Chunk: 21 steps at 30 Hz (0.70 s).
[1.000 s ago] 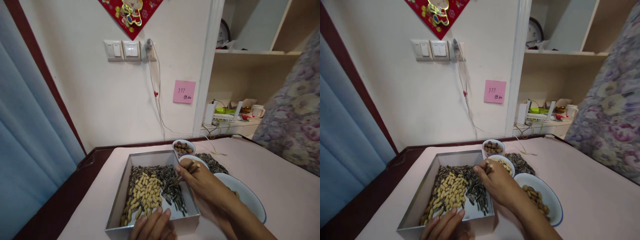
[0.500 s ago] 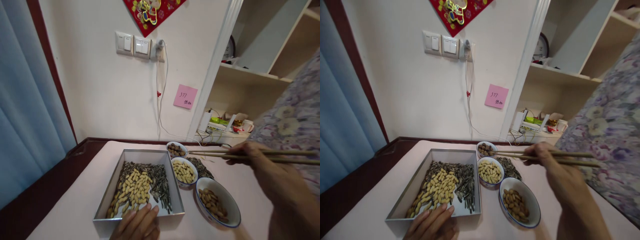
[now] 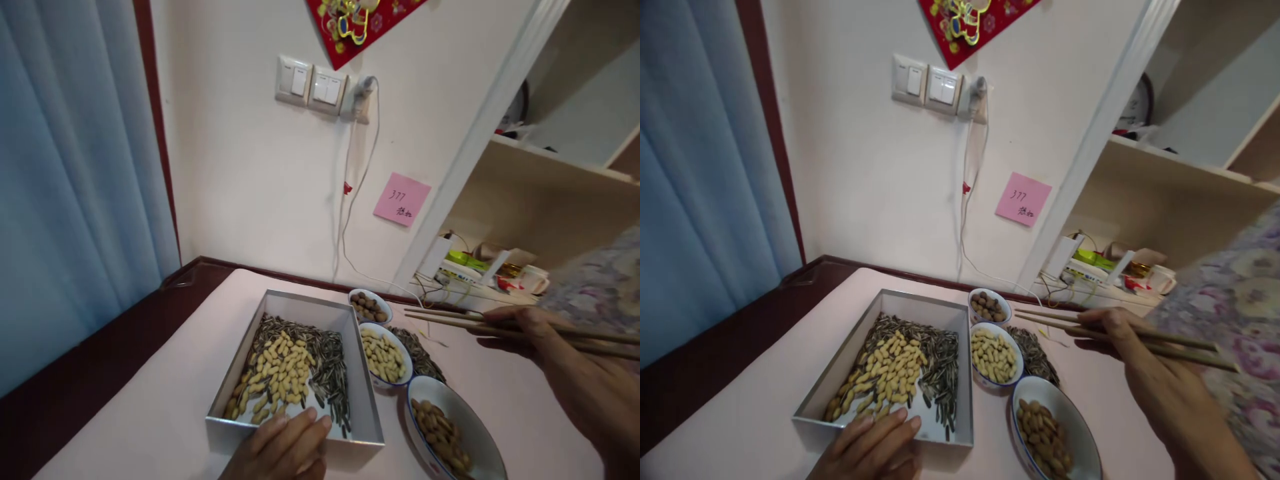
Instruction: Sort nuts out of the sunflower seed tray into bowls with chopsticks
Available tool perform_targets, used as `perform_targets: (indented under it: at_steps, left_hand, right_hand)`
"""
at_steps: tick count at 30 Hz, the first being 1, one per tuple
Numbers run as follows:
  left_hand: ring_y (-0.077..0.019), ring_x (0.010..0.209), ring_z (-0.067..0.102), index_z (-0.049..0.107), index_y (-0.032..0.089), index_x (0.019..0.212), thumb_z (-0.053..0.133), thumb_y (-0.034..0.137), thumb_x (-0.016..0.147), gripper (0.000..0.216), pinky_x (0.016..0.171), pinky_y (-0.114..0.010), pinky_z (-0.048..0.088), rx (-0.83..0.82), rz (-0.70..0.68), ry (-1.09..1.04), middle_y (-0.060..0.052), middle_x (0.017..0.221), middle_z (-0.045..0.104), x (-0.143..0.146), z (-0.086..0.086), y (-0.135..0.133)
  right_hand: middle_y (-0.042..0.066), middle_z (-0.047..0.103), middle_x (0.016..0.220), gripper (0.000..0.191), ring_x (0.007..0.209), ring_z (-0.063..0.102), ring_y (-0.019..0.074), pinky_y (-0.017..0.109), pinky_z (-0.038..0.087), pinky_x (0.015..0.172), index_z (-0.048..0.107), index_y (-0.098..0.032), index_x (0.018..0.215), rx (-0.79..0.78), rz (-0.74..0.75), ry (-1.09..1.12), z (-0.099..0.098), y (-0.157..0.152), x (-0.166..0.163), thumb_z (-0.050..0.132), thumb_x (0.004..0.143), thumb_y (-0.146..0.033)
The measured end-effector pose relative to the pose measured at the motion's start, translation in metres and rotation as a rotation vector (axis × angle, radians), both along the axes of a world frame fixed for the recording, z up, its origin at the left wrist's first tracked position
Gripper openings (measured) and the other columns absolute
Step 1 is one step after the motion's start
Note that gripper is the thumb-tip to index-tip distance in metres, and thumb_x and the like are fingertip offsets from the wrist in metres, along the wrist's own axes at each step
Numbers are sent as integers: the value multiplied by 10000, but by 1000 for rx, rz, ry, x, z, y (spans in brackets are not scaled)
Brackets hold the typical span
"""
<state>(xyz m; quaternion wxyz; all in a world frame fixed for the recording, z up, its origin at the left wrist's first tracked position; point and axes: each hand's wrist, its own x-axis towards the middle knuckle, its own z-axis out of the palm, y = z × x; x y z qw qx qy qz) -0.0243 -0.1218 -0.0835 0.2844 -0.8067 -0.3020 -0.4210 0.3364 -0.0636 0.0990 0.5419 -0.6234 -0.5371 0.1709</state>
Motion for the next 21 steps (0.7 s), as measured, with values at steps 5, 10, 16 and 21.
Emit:
perform_targets:
  at_steps: [5,10,16,21]
  left_hand:
    - [-79,1368,521,778,345,961,600,302,1047,202,1302,-289,169,44,18,22,133,1355,692,0,0,4]
    - [-76,1368,511,754,335,938,639,284,1025,152,1233,-245,265,8,30,18,126,1359,688,1,5,-3]
    - [-73,1339,530,759,356,980,566,273,1062,226,1122,-223,359,-13,68,43,141,1346,701,2,7,-8]
    - [-49,1331,534,761,370,975,594,292,1051,200,1081,-217,387,-35,92,25,179,1333,698,3,2,-6]
  right_hand:
    - [116,808,903,573,830,804,302,407,700,796,781,-234,893,-88,368,-63,-7,23,-58,646,855,-789]
    - [81,748,891,529,844,755,253,382,649,793,695,-209,898,-159,651,-242,-38,55,-114,490,1008,-684]
    - [45,635,792,528,778,659,216,331,587,700,584,-219,745,-157,749,-323,-65,80,-143,468,1020,-654]
    - [39,617,783,535,750,630,206,328,570,682,585,-218,758,-150,750,-341,-72,88,-148,434,1031,-653]
